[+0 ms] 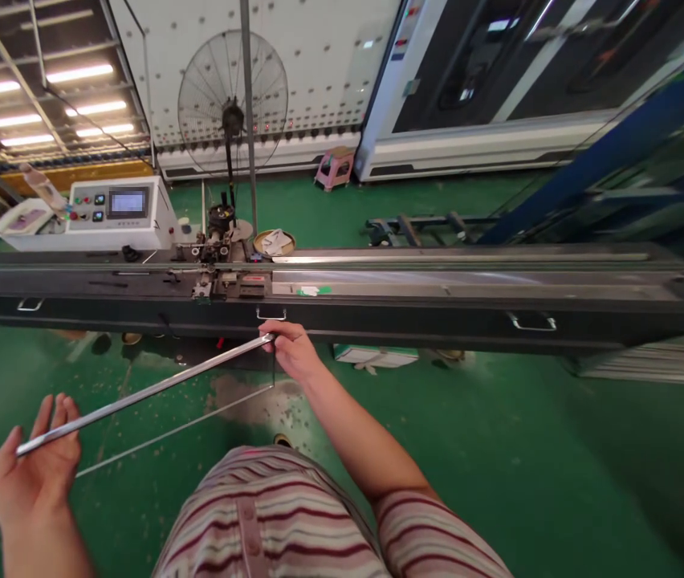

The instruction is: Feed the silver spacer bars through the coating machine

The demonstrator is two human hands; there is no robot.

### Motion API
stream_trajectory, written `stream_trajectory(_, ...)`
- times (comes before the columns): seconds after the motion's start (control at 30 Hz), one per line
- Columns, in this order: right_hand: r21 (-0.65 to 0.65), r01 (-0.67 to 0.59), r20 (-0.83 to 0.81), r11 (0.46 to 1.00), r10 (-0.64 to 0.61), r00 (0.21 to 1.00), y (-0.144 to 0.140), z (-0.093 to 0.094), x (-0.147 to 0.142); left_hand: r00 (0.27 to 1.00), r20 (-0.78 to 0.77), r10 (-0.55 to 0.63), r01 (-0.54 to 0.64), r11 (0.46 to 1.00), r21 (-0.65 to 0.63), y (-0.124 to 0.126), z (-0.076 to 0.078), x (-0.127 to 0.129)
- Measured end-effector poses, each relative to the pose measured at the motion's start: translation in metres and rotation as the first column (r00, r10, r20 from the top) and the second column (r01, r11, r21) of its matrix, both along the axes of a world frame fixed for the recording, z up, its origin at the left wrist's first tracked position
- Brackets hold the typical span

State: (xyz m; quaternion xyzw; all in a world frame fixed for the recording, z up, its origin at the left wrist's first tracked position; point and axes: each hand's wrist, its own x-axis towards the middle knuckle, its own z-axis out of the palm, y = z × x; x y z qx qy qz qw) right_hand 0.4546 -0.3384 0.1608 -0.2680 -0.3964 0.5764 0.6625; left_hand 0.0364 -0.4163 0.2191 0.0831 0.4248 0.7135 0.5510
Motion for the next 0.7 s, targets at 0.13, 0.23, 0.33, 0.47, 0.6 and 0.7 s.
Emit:
stream_trajectory(0.13, 0.046, 0.09, 0.023, 0.995, -0.091, 0.996, -0.011, 0.016, 0.008, 0.997, -0.072, -0.026, 0.03, 0.998, 0.062, -0.006, 0.0, 0.005)
stream_trajectory(0.23, 0.059, 0.03, 0.006, 0.998, -0.031, 1.0, -0.022, 0.036, 0.015, 0.983, -0.183, -0.012, 0.034, 0.993, 0.117, -0.005, -0.003, 0.007)
stream_trajectory(0.33, 0.036, -0.022, 0.027, 0.999, 0.021, 0.999, -0.033, 0.057, 0.019, 0.958, -0.283, -0.054, 0.079, 0.994, 0.079, -0.005, -0.004, 0.013)
stream_trajectory(0.47, 0.027, 0.037, 0.087, 0.999, -0.039, 0.995, -0.045, 0.073, 0.023, 0.918, -0.373, -0.134, 0.145, 0.989, 0.001, -0.011, 0.002, 0.032)
stream_trajectory(0.6, 0.033, 0.1, 0.088, 0.994, -0.103, 0.991, -0.055, 0.077, 0.031, 0.897, -0.406, -0.175, 0.168, 0.984, -0.052, -0.019, 0.007, 0.048)
stream_trajectory(0.7, 0.063, 0.134, 0.09, 0.989, -0.14, 0.986, -0.061, 0.083, 0.038, 0.885, -0.43, -0.179, 0.151, 0.984, -0.099, -0.021, 0.007, 0.049)
